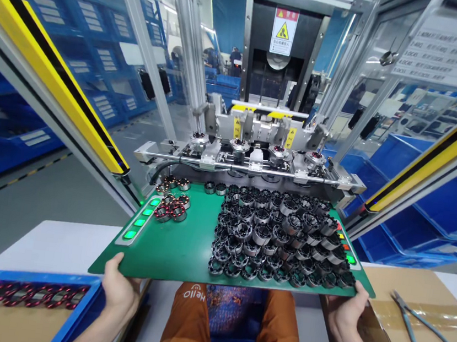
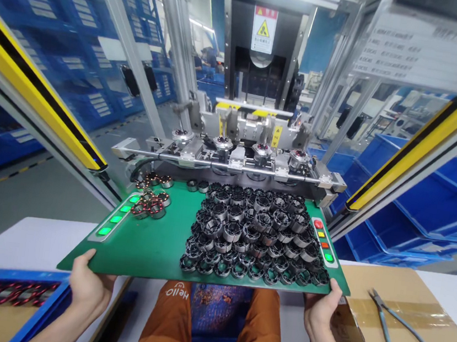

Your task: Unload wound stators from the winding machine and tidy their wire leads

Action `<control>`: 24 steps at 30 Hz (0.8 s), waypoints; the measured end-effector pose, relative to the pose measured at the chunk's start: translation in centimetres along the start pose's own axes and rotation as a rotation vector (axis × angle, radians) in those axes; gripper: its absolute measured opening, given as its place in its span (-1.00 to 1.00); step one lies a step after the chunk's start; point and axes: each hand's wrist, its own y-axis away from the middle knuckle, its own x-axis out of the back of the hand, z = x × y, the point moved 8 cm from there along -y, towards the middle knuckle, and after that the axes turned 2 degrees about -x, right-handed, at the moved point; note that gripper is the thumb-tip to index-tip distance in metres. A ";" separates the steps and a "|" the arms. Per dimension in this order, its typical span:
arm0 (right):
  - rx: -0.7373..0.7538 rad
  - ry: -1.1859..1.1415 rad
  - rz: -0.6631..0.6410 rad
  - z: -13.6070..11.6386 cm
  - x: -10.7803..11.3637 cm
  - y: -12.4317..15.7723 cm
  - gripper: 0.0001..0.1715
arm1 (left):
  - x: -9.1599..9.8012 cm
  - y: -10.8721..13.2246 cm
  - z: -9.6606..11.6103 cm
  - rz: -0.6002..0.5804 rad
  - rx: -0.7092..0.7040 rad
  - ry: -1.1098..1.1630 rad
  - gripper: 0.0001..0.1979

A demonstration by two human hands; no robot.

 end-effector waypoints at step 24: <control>0.065 0.030 -0.060 -0.1 -0.1 -0.2 -0.28 | -0.2 0.8 0.1 0.007 0.077 0.121 -0.92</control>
